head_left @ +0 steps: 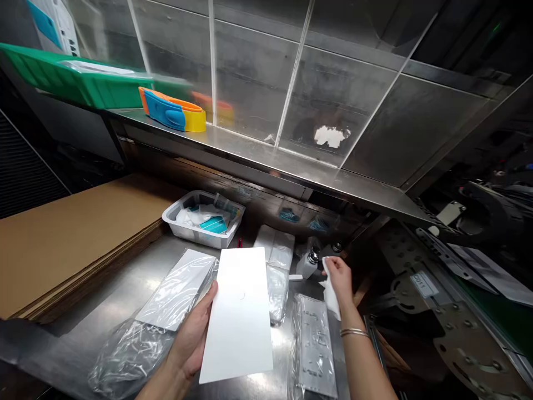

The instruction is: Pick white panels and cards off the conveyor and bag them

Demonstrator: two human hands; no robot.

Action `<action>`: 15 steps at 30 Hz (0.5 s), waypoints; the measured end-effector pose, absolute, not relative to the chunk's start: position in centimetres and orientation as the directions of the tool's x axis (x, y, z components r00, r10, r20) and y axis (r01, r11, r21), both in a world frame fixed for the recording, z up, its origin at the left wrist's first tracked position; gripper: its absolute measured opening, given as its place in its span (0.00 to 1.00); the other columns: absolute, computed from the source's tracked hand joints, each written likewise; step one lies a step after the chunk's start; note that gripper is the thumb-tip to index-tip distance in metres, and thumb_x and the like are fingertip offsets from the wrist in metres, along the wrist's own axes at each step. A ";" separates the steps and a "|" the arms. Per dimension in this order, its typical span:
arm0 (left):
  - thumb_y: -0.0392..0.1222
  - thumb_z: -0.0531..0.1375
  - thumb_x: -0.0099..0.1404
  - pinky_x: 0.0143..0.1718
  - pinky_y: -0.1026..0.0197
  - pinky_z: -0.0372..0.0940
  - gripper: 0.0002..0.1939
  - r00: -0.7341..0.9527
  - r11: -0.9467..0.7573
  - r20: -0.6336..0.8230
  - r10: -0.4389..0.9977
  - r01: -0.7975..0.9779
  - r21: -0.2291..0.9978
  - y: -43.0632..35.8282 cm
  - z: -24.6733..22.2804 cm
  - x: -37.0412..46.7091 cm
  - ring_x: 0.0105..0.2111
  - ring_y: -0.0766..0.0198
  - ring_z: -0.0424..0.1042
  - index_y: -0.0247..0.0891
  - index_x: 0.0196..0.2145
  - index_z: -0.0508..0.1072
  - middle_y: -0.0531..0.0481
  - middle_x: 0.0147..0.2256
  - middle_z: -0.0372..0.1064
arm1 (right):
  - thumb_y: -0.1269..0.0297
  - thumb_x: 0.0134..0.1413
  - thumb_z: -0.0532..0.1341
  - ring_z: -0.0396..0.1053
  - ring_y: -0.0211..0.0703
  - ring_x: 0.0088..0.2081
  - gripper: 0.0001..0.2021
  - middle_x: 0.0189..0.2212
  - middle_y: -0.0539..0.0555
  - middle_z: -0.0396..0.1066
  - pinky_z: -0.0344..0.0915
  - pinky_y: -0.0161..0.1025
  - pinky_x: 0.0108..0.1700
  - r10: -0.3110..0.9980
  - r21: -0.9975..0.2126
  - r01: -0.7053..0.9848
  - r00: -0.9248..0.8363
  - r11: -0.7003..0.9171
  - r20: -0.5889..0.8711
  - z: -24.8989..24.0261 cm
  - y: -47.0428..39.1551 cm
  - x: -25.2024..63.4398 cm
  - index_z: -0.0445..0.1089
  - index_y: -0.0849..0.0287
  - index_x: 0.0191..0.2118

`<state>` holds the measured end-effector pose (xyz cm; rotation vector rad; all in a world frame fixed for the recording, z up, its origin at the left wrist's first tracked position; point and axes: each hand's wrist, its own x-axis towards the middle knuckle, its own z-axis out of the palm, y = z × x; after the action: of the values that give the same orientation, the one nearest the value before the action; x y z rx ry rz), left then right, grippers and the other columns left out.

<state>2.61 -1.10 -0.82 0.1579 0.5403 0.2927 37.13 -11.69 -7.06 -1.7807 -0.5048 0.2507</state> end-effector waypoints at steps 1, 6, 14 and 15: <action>0.51 0.56 0.62 0.45 0.51 0.67 0.26 0.828 0.951 -0.475 0.300 -0.218 0.222 -1.4 -0.6 3.0 0.42 0.48 0.73 0.33 0.54 0.64 0.41 0.41 0.74 | 0.51 0.44 0.60 0.64 0.42 0.23 0.15 0.23 0.51 0.66 0.61 0.38 0.25 0.487 -0.930 0.271 0.865 -0.249 0.121 -7.5 -11.0 37.4 0.68 0.60 0.30; 0.53 0.56 0.61 0.43 0.52 0.68 0.28 0.852 0.964 -0.462 0.246 -0.165 0.209 -2.1 -0.1 3.4 0.42 0.48 0.73 0.33 0.54 0.64 0.40 0.41 0.74 | 0.60 0.50 0.55 0.64 0.42 0.32 0.10 0.34 0.54 0.64 0.59 0.38 0.34 0.615 -0.691 0.572 0.754 -0.441 0.232 -8.9 -8.8 38.1 0.71 0.59 0.29; 0.54 0.57 0.60 0.41 0.56 0.67 0.28 0.747 0.877 -0.495 0.444 -0.250 0.410 -2.7 0.0 4.0 0.39 0.52 0.74 0.35 0.53 0.64 0.41 0.42 0.74 | 0.72 0.48 0.55 0.63 0.42 0.33 0.12 0.36 0.55 0.63 0.56 0.37 0.35 0.757 -0.423 0.737 0.634 -0.527 0.162 -8.9 -9.6 38.0 0.72 0.58 0.39; 0.54 0.57 0.60 0.40 0.56 0.67 0.28 0.734 0.858 -0.491 0.470 -0.249 0.450 -2.8 0.1 4.1 0.39 0.52 0.74 0.35 0.53 0.64 0.40 0.41 0.74 | 0.73 0.48 0.54 0.63 0.43 0.34 0.13 0.36 0.56 0.63 0.56 0.38 0.36 0.764 -0.412 0.744 0.626 -0.526 0.157 -8.7 -9.7 38.1 0.72 0.59 0.39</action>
<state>4.12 -2.84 0.09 0.3706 0.6328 0.4050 38.11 -9.67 -8.75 -2.4085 -1.1911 0.0598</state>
